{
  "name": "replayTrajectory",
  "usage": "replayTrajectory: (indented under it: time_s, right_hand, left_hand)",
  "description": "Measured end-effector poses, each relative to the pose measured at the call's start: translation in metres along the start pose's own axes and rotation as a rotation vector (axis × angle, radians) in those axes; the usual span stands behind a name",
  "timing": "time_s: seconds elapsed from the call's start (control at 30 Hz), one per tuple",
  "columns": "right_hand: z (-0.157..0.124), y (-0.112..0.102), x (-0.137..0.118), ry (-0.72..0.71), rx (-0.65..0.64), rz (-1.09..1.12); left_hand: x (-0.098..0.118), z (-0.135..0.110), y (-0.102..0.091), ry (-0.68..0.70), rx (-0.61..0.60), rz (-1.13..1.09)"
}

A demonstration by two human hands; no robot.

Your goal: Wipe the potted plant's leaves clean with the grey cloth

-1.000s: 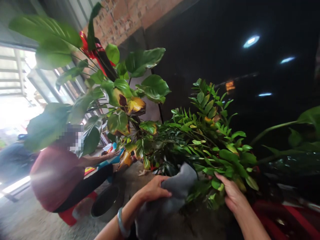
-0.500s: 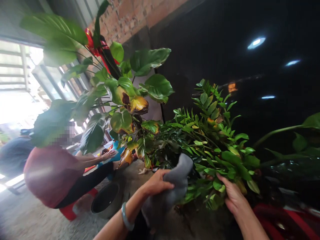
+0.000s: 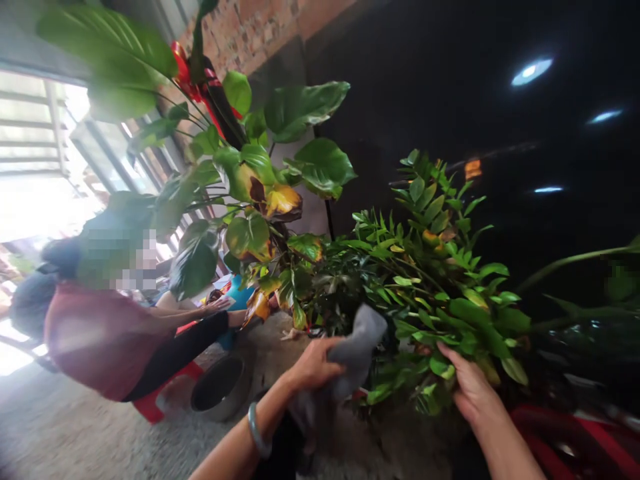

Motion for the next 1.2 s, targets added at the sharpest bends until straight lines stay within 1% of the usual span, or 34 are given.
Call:
replayTrajectory:
  time_s: [0.03,0.07,0.1,0.13,0.17,0.2,0.27,0.3,0.33,0.37,0.4,0.43,0.47,0.53,0.57,0.6,0.63,0.67,0.7,0.73,0.83,0.87,0.9,0.93,0.97,1.0,1.03,1.07,1.13,1.17,1.2]
  right_hand:
    - [0.001,-0.001,0.001,0.011,-0.007,-0.012]
    - [0.002,-0.003,0.001,0.019,-0.011,-0.027]
    - [0.003,-0.005,0.001,0.020,-0.013,-0.036]
    - [0.003,-0.006,0.000,0.014,-0.010,-0.038]
    - [0.003,-0.007,-0.001,0.006,-0.004,-0.031]
    - [0.003,-0.007,-0.002,0.001,-0.001,-0.018]
    - [0.002,-0.005,-0.002,0.006,0.009,0.005]
    - [0.001,-0.003,-0.002,0.012,0.016,0.009]
    - [-0.001,-0.001,-0.002,0.019,0.025,0.008]
    - [-0.002,0.001,-0.001,0.020,0.033,0.006]
    - [-0.003,0.002,-0.001,0.016,0.041,0.006]
    - [-0.004,0.003,-0.001,0.012,0.041,0.006]
    - [-0.005,0.004,-0.001,0.007,0.034,0.004]
    - [-0.005,0.002,-0.001,0.006,0.019,-0.005]
    - [-0.005,0.001,-0.001,0.013,0.010,-0.011]
    - [-0.004,-0.002,-0.001,0.023,0.004,-0.013]
    - [-0.004,-0.004,-0.001,0.031,-0.002,-0.012]
    - [-0.002,-0.007,-0.002,0.035,-0.011,-0.008]
    - [-0.001,-0.009,-0.002,0.029,-0.020,-0.004]
    - [0.000,-0.010,-0.004,0.016,-0.029,0.001]
    - [0.003,-0.010,-0.005,-0.014,-0.032,-0.002]
    - [0.003,-0.008,-0.003,-0.004,-0.027,-0.005]
    - [0.003,-0.006,-0.002,0.012,-0.022,-0.006]
    - [0.002,-0.003,0.000,0.025,-0.017,-0.003]
    - [0.001,0.000,0.001,0.031,-0.009,0.006]
    - [-0.001,0.001,0.002,0.030,0.002,0.018]
    - [-0.001,0.002,0.002,0.024,0.013,0.031]
    - [-0.002,0.003,0.003,0.023,0.021,0.039]
    - [-0.001,0.002,0.003,0.033,0.019,0.039]
    - [-0.001,0.001,0.003,0.039,0.019,0.033]
    - [0.000,0.000,0.003,0.041,0.024,0.026]
  left_hand:
    - [-0.008,-0.011,0.007,-0.021,-0.113,0.028]
    - [-0.013,-0.021,0.011,-0.034,-0.195,0.001]
    - [-0.014,-0.030,0.011,-0.035,-0.239,-0.063]
    - [-0.011,-0.035,0.006,-0.024,-0.232,-0.134]
    - [-0.006,-0.036,-0.002,-0.003,-0.177,-0.198]
    - [0.001,-0.033,-0.013,0.027,-0.082,-0.249]
    - [0.014,-0.023,-0.034,0.095,0.155,-0.308]
    - [0.018,-0.016,-0.041,0.118,0.259,-0.326]
    - [0.019,-0.010,-0.043,0.127,0.336,-0.334]
    - [0.017,-0.006,-0.041,0.117,0.375,-0.318]
    - [0.012,-0.003,-0.035,0.084,0.379,-0.264]
    - [0.005,-0.003,-0.025,0.029,0.343,-0.174]
    - [-0.005,-0.007,-0.013,-0.036,0.271,-0.064]
    - [-0.025,-0.025,0.013,-0.152,0.054,0.121]
    - [-0.033,-0.037,0.023,-0.184,-0.056,0.157]
    - [-0.037,-0.050,0.029,-0.196,-0.143,0.145]
    - [-0.039,-0.062,0.029,-0.192,-0.195,0.092]
    - [-0.037,-0.071,0.024,-0.178,-0.199,0.012]
    - [-0.032,-0.076,0.012,-0.155,-0.146,-0.081]
    - [-0.025,-0.078,-0.005,-0.129,-0.041,-0.178]
    - [-0.009,-0.067,-0.063,-0.075,0.420,-0.425]
    - [-0.008,-0.061,-0.077,-0.074,0.558,-0.494]
    - [-0.009,-0.054,-0.084,-0.084,0.665,-0.557]
    - [-0.013,-0.048,-0.086,-0.106,0.732,-0.608]
    - [-0.019,-0.043,-0.082,-0.137,0.758,-0.639]
    - [-0.026,-0.040,-0.073,-0.176,0.738,-0.648]
    - [-0.034,-0.039,-0.061,-0.216,0.681,-0.636]
    - [-0.041,-0.041,-0.049,-0.248,0.597,-0.612]
    - [-0.052,-0.053,-0.028,-0.275,0.434,-0.607]
    - [-0.053,-0.060,-0.026,-0.269,0.404,-0.632]
    - [-0.052,-0.067,-0.030,-0.253,0.420,-0.663]
Point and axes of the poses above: each hand's wrist, its own z-axis towards the middle knuckle, its own y-axis out of the palm, x = y × z, the point moved 5 cm from there along z, towards the middle knuckle, and after that the axes turned 1 degree about z, right-handed, at the moved point
